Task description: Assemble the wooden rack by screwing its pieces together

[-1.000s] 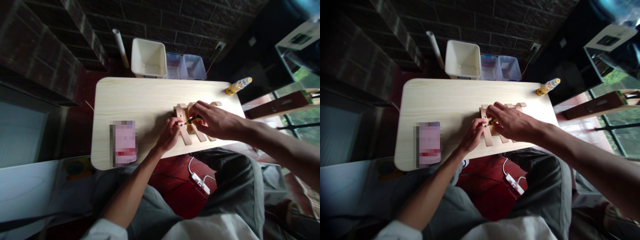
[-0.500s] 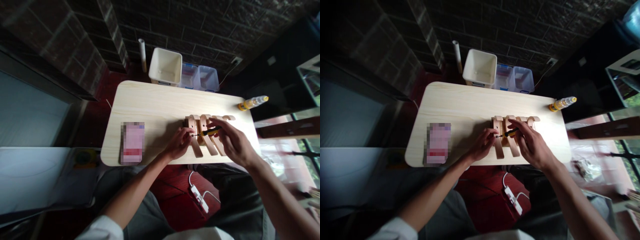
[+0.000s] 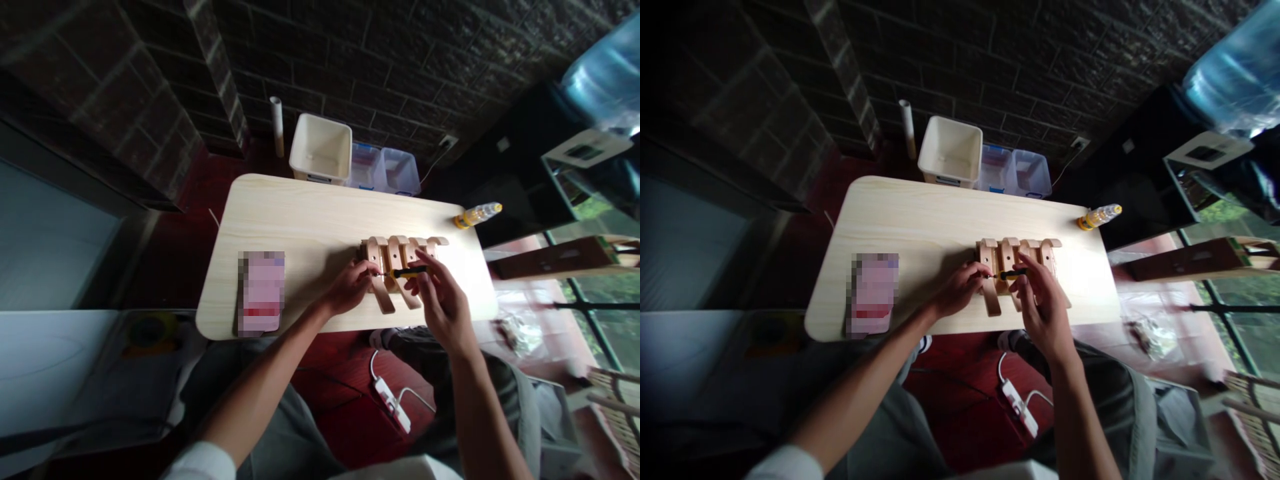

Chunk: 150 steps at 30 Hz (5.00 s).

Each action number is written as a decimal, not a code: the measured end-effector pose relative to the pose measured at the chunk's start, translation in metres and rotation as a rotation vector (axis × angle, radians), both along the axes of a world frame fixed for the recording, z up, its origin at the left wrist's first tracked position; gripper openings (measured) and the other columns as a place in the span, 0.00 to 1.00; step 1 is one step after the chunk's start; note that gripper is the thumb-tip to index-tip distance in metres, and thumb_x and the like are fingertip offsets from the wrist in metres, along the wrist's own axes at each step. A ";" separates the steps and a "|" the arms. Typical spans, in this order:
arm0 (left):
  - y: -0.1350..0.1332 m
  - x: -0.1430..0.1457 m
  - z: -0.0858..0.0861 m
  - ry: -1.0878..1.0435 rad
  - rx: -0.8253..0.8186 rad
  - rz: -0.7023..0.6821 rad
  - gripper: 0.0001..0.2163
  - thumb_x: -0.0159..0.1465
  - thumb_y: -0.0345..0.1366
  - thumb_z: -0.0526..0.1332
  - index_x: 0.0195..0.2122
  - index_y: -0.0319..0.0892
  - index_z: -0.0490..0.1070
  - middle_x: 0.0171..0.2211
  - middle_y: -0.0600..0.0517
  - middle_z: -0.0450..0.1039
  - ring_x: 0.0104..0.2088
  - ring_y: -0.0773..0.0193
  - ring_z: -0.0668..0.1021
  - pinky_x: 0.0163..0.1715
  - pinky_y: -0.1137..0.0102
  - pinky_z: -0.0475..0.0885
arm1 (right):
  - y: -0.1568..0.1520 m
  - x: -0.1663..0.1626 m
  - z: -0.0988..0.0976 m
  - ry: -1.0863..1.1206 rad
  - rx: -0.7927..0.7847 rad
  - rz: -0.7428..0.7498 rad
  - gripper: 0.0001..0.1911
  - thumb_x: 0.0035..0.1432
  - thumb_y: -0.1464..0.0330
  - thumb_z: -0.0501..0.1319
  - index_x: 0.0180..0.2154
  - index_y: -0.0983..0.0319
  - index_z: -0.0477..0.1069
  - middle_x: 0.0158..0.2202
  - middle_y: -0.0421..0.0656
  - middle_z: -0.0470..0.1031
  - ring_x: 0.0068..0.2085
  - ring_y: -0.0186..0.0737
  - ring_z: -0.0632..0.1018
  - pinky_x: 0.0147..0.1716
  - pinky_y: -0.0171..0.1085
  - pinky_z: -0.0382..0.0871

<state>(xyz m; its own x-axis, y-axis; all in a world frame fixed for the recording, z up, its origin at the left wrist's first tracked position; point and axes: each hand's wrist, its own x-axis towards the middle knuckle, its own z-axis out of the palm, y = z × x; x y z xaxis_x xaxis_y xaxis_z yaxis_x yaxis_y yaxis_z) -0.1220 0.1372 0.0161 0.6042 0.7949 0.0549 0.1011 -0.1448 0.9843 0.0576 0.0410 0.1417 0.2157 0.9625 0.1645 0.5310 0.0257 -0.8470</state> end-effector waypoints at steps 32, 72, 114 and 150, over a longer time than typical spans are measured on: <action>-0.006 -0.011 0.007 -0.032 -0.063 -0.334 0.17 0.76 0.46 0.64 0.62 0.47 0.72 0.42 0.50 0.82 0.38 0.61 0.81 0.42 0.65 0.78 | -0.019 0.010 -0.013 0.078 0.041 -0.090 0.23 0.79 0.58 0.63 0.70 0.51 0.74 0.59 0.51 0.85 0.46 0.46 0.88 0.42 0.45 0.87; -0.007 0.005 0.010 0.123 -0.138 -0.373 0.27 0.73 0.54 0.69 0.69 0.53 0.70 0.50 0.51 0.86 0.44 0.57 0.87 0.47 0.66 0.80 | -0.033 0.029 -0.021 -0.093 0.115 0.007 0.28 0.80 0.64 0.60 0.76 0.50 0.68 0.62 0.51 0.82 0.47 0.47 0.88 0.45 0.49 0.86; -0.003 0.006 0.013 0.188 -0.168 -0.353 0.27 0.70 0.59 0.70 0.63 0.51 0.74 0.52 0.52 0.86 0.44 0.58 0.87 0.46 0.67 0.79 | -0.028 0.017 -0.012 0.094 0.182 -0.147 0.11 0.78 0.66 0.65 0.57 0.55 0.81 0.54 0.48 0.88 0.35 0.40 0.88 0.34 0.39 0.84; -0.005 0.005 0.002 0.036 -0.169 -0.352 0.23 0.71 0.53 0.71 0.61 0.49 0.74 0.52 0.49 0.86 0.46 0.56 0.88 0.52 0.64 0.82 | 0.023 0.066 0.038 -0.678 -0.037 0.634 0.06 0.75 0.67 0.65 0.44 0.56 0.82 0.37 0.44 0.89 0.31 0.41 0.85 0.29 0.37 0.76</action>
